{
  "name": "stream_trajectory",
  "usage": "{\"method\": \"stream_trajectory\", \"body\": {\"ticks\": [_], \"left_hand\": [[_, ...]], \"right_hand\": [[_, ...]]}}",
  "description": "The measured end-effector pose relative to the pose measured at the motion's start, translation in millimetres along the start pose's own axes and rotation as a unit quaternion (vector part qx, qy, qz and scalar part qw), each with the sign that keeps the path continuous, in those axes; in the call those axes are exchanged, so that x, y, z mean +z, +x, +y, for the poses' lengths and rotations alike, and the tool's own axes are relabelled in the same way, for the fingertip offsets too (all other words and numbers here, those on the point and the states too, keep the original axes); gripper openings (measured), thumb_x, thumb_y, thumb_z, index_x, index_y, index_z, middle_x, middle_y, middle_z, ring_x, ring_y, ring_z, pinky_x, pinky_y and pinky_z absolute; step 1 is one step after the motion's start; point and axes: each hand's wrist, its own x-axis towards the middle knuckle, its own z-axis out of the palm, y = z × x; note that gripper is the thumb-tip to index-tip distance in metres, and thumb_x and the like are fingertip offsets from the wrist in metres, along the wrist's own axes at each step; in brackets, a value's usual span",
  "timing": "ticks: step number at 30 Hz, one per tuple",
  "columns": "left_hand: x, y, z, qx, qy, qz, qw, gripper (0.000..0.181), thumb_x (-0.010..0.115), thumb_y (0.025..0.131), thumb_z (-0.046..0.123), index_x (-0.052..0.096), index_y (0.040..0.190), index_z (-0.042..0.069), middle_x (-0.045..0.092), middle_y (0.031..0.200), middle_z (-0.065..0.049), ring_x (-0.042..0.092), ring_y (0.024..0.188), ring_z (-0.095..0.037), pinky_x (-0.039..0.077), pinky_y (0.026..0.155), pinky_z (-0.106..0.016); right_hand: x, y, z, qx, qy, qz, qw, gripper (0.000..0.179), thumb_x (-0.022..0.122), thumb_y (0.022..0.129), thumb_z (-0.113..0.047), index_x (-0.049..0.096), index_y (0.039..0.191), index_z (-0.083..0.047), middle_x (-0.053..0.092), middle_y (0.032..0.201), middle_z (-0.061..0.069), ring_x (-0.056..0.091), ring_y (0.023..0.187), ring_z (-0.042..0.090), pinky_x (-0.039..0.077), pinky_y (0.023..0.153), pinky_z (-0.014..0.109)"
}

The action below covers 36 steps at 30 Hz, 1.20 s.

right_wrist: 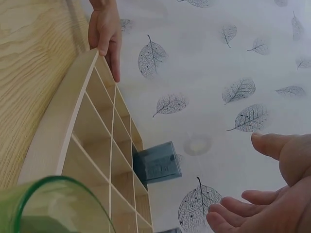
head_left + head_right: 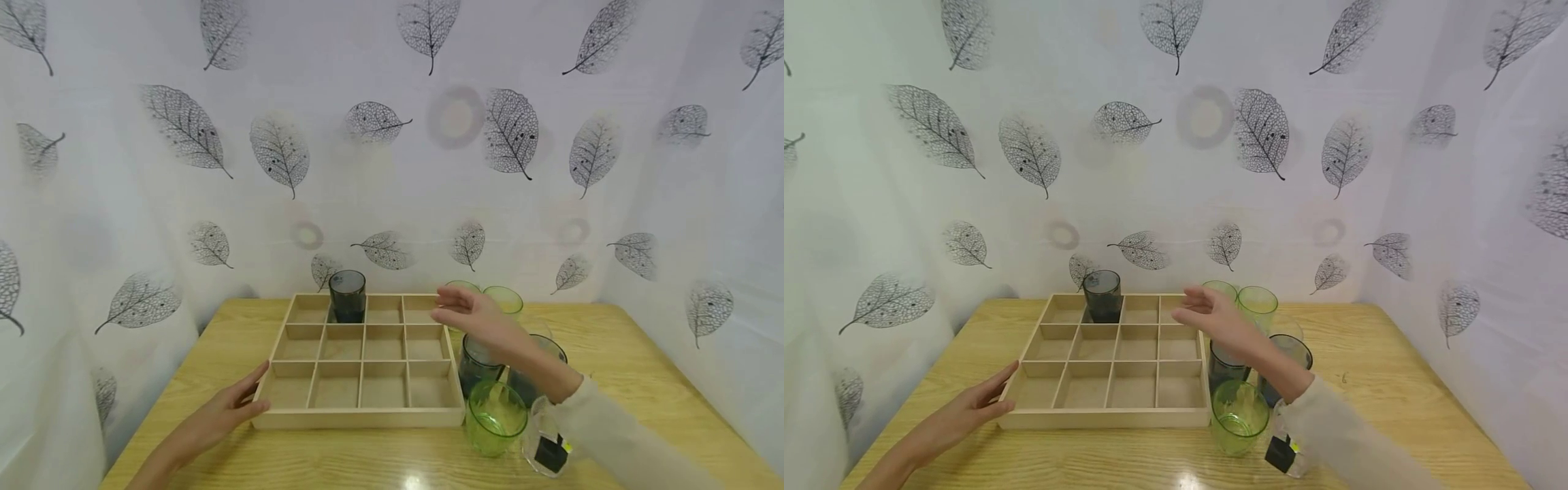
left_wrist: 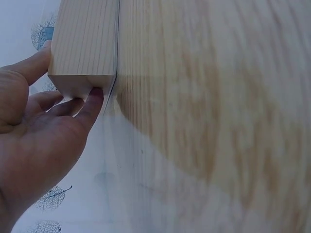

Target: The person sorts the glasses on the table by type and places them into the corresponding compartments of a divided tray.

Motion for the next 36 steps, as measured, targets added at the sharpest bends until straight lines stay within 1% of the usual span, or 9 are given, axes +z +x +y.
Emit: {"method": "stream_trajectory", "body": {"ticks": [8, 11, 14, 16, 20, 24, 26, 30, 36], "left_hand": [[-1.3, -0.3, -0.5, 0.000, 0.000, -0.004, 1.0000, 0.076, 0.050, 0.111, 0.028, 0.002, 0.166, 0.006, -0.004, 0.170, -0.022, 0.008, 0.150, -0.055, 0.027, 0.115, -0.063], [-0.9, -0.4, -1.7, 0.003, 0.001, -0.004, 1.0000, 0.076, 0.050, 0.111, 0.027, 0.002, 0.166, 0.005, -0.004, 0.170, -0.023, 0.008, 0.149, -0.055, 0.027, 0.115, -0.063], [-0.3, -0.8, -3.0, 0.006, 0.005, 0.001, 1.0000, 0.076, 0.051, 0.111, 0.027, 0.003, 0.166, 0.005, -0.002, 0.169, -0.023, 0.009, 0.149, -0.055, 0.027, 0.115, -0.063], [0.0, -0.8, -3.6, 0.007, 0.005, 0.005, 0.9999, 0.076, 0.051, 0.111, 0.027, 0.004, 0.166, 0.005, -0.001, 0.170, -0.023, 0.010, 0.149, -0.055, 0.027, 0.115, -0.062], [0.2, -0.5, -4.5, 0.013, 0.005, 0.005, 0.9999, 0.076, 0.051, 0.111, 0.026, 0.004, 0.166, 0.005, -0.001, 0.170, -0.023, 0.011, 0.149, -0.055, 0.028, 0.115, -0.061], [-0.1, -0.6, -4.4, 0.020, 0.007, 0.002, 0.9998, 0.076, 0.051, 0.111, 0.025, 0.004, 0.166, 0.003, -0.002, 0.169, -0.024, 0.010, 0.148, -0.057, 0.029, 0.115, -0.062], [0.4, -0.8, -4.0, 0.016, 0.006, 0.004, 0.9998, 0.076, 0.051, 0.111, 0.025, 0.004, 0.166, 0.004, -0.001, 0.169, -0.023, 0.011, 0.149, -0.056, 0.029, 0.115, -0.061], [0.7, -0.7, -3.0, 0.014, 0.005, 0.002, 0.9999, 0.075, 0.051, 0.111, 0.026, 0.004, 0.166, 0.004, -0.001, 0.170, -0.023, 0.010, 0.149, -0.055, 0.027, 0.115, -0.062], [0.4, -0.3, -4.2, 0.010, -0.005, -0.001, 0.9999, 0.076, 0.051, 0.111, 0.026, 0.003, 0.166, 0.005, -0.003, 0.170, -0.022, 0.008, 0.150, -0.055, 0.025, 0.116, -0.064]], "right_hand": [[-39, -39.0, 10, 0.009, -0.024, 0.019, 0.9995, 0.068, 0.064, 0.105, -0.028, 0.035, 0.157, 0.003, 0.046, 0.154, 0.024, 0.046, 0.141, 0.040, 0.038, 0.114, 0.054], [-54, -52.3, 16, 0.008, -0.036, 0.027, 0.9989, 0.066, 0.062, 0.106, -0.028, 0.035, 0.157, 0.004, 0.046, 0.154, 0.024, 0.048, 0.140, 0.038, 0.043, 0.111, 0.039], [-66, -62.9, 22, 0.015, -0.036, 0.036, 0.9986, 0.064, 0.062, 0.106, -0.027, 0.036, 0.156, 0.004, 0.047, 0.153, 0.023, 0.054, 0.135, 0.025, 0.044, 0.103, 0.022], [-74, -69.5, 27, 0.012, -0.024, 0.038, 0.9989, 0.063, 0.061, 0.107, -0.025, 0.036, 0.156, 0.006, 0.048, 0.152, 0.023, 0.058, 0.130, 0.014, 0.045, 0.098, 0.016], [-89, -84.0, 37, -0.003, -0.017, 0.046, 0.9988, 0.058, 0.059, 0.108, -0.018, 0.036, 0.154, 0.008, 0.057, 0.146, 0.012, 0.060, 0.121, 0.000, 0.046, 0.096, 0.013], [-103, -99.3, 47, 0.000, -0.045, 0.068, 0.9966, 0.055, 0.059, 0.108, -0.018, 0.041, 0.154, 0.005, 0.063, 0.137, -0.010, 0.061, 0.120, -0.001, 0.045, 0.093, 0.011], [-111, -106.4, 53, 0.006, -0.057, 0.075, 0.9955, 0.052, 0.059, 0.108, -0.017, 0.044, 0.153, 0.003, 0.064, 0.135, -0.016, 0.060, 0.120, -0.003, 0.044, 0.091, 0.010], [-124, -116.7, 66, 0.002, -0.076, 0.084, 0.9935, 0.048, 0.058, 0.108, -0.014, 0.046, 0.151, 0.005, 0.064, 0.133, -0.019, 0.059, 0.119, -0.005, 0.044, 0.089, 0.009], [-126, -121.4, 81, 0.012, -0.096, 0.098, 0.9905, 0.053, 0.060, 0.106, -0.015, 0.043, 0.150, 0.011, 0.062, 0.130, -0.022, 0.058, 0.117, -0.007, 0.045, 0.087, 0.010]]}}
